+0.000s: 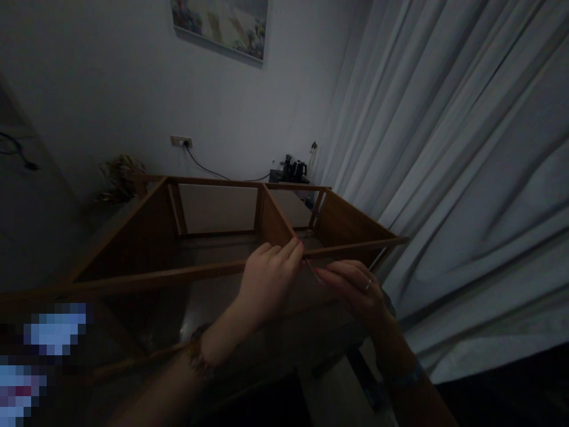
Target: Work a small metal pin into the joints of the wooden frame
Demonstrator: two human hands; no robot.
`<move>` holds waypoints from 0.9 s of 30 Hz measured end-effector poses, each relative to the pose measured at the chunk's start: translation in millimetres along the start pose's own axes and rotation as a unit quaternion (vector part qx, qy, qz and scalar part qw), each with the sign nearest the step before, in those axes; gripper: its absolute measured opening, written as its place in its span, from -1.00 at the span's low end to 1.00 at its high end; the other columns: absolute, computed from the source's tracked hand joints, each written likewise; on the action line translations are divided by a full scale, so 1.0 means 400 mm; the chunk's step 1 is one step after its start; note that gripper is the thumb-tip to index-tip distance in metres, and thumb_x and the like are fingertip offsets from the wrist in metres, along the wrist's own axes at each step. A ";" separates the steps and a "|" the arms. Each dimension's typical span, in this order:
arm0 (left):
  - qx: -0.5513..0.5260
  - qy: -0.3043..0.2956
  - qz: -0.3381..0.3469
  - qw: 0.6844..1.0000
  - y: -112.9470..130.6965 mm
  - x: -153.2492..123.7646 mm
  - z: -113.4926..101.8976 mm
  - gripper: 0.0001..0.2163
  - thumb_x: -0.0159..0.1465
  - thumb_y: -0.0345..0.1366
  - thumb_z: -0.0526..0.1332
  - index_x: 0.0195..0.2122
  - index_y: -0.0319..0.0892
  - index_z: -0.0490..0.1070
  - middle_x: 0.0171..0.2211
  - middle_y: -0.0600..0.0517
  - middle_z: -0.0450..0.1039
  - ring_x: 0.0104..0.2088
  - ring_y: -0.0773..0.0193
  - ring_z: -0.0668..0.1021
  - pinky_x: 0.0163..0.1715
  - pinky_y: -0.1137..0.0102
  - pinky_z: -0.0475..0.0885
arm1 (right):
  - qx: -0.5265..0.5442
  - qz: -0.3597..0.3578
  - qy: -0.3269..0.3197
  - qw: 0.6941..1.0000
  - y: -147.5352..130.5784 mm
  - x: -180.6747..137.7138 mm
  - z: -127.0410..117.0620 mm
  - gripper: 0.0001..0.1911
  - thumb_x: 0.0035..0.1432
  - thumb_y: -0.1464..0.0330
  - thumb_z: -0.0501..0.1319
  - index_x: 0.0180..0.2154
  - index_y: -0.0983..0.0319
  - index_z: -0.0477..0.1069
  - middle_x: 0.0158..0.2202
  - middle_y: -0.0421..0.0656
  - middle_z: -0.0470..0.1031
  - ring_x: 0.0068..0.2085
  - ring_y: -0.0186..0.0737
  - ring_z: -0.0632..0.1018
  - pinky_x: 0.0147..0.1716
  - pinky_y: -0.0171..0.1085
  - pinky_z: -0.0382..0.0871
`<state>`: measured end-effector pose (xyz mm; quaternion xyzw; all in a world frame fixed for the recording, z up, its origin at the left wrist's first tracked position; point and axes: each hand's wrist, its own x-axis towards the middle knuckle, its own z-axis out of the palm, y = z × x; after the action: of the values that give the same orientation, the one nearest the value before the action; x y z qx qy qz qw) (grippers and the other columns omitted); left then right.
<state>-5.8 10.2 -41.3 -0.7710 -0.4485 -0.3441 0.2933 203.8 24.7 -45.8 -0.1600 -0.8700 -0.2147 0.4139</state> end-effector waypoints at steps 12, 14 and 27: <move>-0.002 0.002 0.001 1.000 0.001 -0.002 0.000 -0.83 0.29 -0.39 0.25 -0.10 -0.26 0.50 -0.11 -0.02 0.64 -0.43 0.23 0.60 -0.44 0.27 0.37 | 0.089 0.265 -0.049 0.959 -0.103 0.056 0.044 -0.52 0.36 0.36 0.05 -0.64 0.21 0.30 -0.68 -0.28 0.38 -0.62 -0.40 0.38 -0.46 -0.24 0.12; 0.000 -0.006 0.000 1.000 0.001 -0.001 -0.001 -0.83 0.30 -0.37 0.24 -0.10 -0.26 0.50 -0.12 -0.03 0.64 -0.42 0.22 0.60 -0.43 0.27 0.38 | 0.205 0.348 -0.046 0.914 -0.112 0.050 0.049 -0.48 0.40 0.27 0.03 -0.61 0.21 0.41 -0.66 -0.26 0.46 -0.60 -0.37 0.46 -0.47 -0.29 0.20; -0.005 -0.004 0.020 1.000 -0.010 -0.006 0.006 -0.82 0.32 -0.41 0.19 -0.08 -0.26 0.50 -0.09 -0.05 0.63 -0.39 0.23 0.63 -0.43 0.29 0.41 | 0.120 0.140 0.089 0.979 -0.055 0.000 0.082 -0.77 0.29 0.24 0.27 -0.04 0.14 0.44 -0.24 -0.14 0.56 -0.26 -0.23 0.56 -0.26 -0.26 0.51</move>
<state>-9.3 12.5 -43.9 -0.7826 -0.4326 -0.3372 0.2944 172.3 22.5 -69.7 -0.2092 -0.8180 -0.0626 0.5321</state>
